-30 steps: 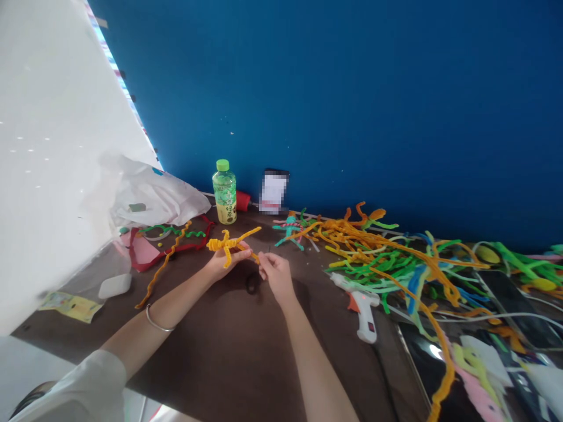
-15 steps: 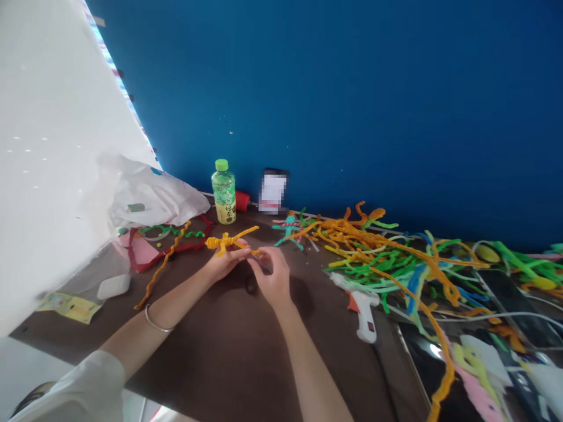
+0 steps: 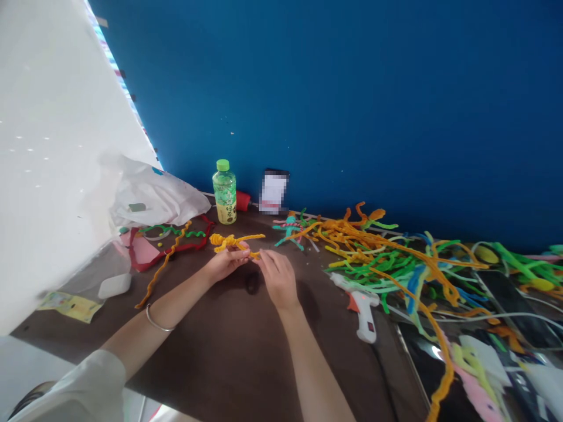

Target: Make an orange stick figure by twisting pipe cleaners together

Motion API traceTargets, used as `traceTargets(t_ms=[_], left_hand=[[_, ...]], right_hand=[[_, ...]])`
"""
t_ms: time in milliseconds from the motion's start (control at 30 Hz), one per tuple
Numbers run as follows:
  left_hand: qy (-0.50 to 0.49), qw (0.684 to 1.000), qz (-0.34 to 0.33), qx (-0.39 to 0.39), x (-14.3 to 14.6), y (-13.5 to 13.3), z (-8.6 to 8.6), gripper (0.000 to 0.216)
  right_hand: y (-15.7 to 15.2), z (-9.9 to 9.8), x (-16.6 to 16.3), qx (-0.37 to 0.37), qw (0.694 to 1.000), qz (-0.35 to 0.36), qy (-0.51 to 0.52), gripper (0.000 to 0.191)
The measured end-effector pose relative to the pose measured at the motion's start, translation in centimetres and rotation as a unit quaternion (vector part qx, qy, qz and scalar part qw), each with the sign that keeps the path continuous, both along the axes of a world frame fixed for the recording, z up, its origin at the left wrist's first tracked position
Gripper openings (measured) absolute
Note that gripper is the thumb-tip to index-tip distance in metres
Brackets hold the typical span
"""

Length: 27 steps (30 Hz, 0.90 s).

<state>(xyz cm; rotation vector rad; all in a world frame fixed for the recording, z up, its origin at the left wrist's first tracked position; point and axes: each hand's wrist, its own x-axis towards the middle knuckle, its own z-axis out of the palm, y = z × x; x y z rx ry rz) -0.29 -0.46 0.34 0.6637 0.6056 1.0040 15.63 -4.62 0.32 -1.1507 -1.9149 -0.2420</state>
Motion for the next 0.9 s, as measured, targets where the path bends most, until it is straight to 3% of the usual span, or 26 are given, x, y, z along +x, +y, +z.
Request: traceTargets(t_ms=[167,333,467,633,733,833,900], left_hand=[[0.017,0.999,0.019,0.026,0.1,0.1,-0.2,0.021],[0.047,0.996,0.037,0.067,0.2,0.0,0.0,0.02],[0.095,0.988,0.05,0.107,0.1,-0.1,0.1,0.021],[0.16,0.973,0.049,0.158,-0.3,0.2,-0.1,0.019],[0.229,0.951,0.051,0.201,-0.4,0.5,-0.5,0.018],[0.256,0.943,0.052,0.208,-0.3,0.4,-0.4,0.017],[0.219,0.959,0.058,0.172,-0.2,0.3,-0.2,0.018]], right_hand=[[0.1,0.5,-0.5,-0.098,0.987,0.027,0.127,0.019],[0.1,1.3,-1.1,-0.242,0.928,0.042,0.282,0.023],[0.5,1.2,-1.2,-0.365,0.831,0.057,0.416,0.029],[0.9,1.2,-1.2,-0.46,0.65,0.117,0.593,0.027],[0.9,1.5,-1.0,-0.51,0.586,0.136,0.615,0.025],[1.0,1.4,-0.8,-0.53,0.567,0.141,0.615,0.024],[1.0,1.3,-0.8,-0.496,0.609,0.123,0.607,0.024]])
